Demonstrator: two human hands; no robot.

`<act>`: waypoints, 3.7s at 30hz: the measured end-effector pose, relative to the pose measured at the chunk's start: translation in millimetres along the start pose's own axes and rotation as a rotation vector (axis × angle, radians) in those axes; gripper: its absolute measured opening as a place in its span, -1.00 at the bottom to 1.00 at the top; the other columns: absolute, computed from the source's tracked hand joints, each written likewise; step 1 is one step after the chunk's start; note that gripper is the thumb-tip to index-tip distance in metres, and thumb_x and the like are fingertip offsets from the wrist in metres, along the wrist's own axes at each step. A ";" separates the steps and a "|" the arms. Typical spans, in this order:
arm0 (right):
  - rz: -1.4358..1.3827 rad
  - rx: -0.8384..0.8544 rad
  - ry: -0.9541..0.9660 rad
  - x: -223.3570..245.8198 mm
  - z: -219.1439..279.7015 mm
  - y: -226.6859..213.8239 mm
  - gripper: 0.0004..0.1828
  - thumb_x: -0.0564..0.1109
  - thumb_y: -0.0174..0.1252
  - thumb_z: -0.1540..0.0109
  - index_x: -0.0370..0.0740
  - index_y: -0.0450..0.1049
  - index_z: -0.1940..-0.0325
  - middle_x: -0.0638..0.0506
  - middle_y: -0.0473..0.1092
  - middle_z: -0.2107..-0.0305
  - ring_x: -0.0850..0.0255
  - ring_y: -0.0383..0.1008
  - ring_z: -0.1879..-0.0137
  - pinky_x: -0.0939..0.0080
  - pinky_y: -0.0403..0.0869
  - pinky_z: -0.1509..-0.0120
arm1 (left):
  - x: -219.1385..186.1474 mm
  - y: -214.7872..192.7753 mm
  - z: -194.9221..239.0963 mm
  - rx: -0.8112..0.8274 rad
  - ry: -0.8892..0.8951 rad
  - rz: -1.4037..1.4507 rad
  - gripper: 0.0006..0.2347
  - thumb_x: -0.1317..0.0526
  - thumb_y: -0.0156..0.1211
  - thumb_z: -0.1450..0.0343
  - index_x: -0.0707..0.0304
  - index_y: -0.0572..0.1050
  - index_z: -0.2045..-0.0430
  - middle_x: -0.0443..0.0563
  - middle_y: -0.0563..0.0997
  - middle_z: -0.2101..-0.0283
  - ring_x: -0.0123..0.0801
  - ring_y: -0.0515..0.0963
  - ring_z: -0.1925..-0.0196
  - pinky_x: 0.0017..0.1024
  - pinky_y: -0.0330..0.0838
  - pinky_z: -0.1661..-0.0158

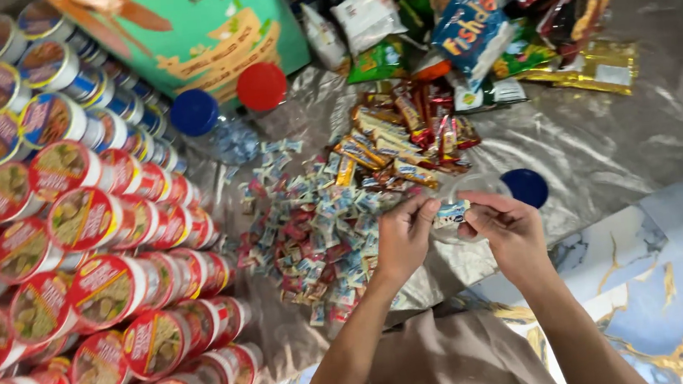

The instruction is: The recorder is sorting and organizing various small food packets, candy bars, and instant noodle cups on a surface.

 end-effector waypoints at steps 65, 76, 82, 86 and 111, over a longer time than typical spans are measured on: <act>-0.282 0.171 0.048 -15.9 -28.0 90.7 -0.69 -0.45 0.21 -0.18 -0.44 0.50 -0.02 -0.14 0.58 0.25 0.10 0.62 0.17 0.11 0.57 0.06 | 11.4 -83.2 17.3 -0.224 -0.098 -0.097 -0.87 0.27 0.19 -0.52 0.40 0.59 0.27 0.05 0.58 0.48 -0.45 0.51 0.48 -0.46 0.41 0.40; 0.213 -0.173 -0.164 13.0 -22.7 -63.0 -0.82 -0.34 0.17 -0.37 -0.38 0.58 -0.05 0.07 0.46 0.29 0.45 0.34 0.24 0.41 0.32 0.14 | -34.6 49.8 -12.7 0.002 0.219 -0.334 -0.92 0.31 0.17 -0.52 0.35 0.56 0.22 0.19 0.62 0.21 0.00 0.60 0.10 -0.18 0.46 0.07; 0.390 -0.214 -0.080 25.2 -16.5 -72.3 -0.83 -0.32 0.15 -0.37 -0.36 0.63 0.01 0.05 0.53 0.25 0.43 0.21 0.32 0.40 0.18 0.27 | -29.3 60.7 -9.1 0.043 0.224 -0.517 -0.90 0.31 0.21 -0.47 0.29 0.61 0.21 0.07 0.54 0.11 -0.04 0.45 -0.02 -0.20 0.37 -0.02; 0.254 -0.145 -0.167 29.2 -18.7 -57.0 -0.84 -0.31 0.13 -0.37 -0.32 0.57 -0.01 0.06 0.56 0.14 0.48 0.43 0.13 0.50 0.40 0.03 | -28.8 25.7 -1.1 -0.069 0.229 -0.518 -0.84 0.34 0.20 -0.48 0.27 0.56 0.08 0.10 0.51 0.00 -0.01 0.45 -0.08 -0.15 0.35 -0.10; 0.998 0.392 -0.307 -206.0 -113.9 233.1 -0.57 -0.19 0.30 -0.11 -0.20 0.53 -0.08 -0.22 0.50 0.19 -0.17 0.52 0.08 -0.08 0.49 -0.06 | 200.7 -214.7 21.9 -0.352 -0.352 -0.720 -0.78 0.31 0.24 -0.38 0.33 0.49 0.12 0.34 0.50 -0.01 0.20 0.45 -0.11 -0.01 0.33 -0.10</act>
Point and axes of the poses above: each hand's wrist, its own z-axis away from the middle knuckle, its own y-axis out of the palm, x = y × z, the point moved 9 cm from there along -z, towards the middle knuckle
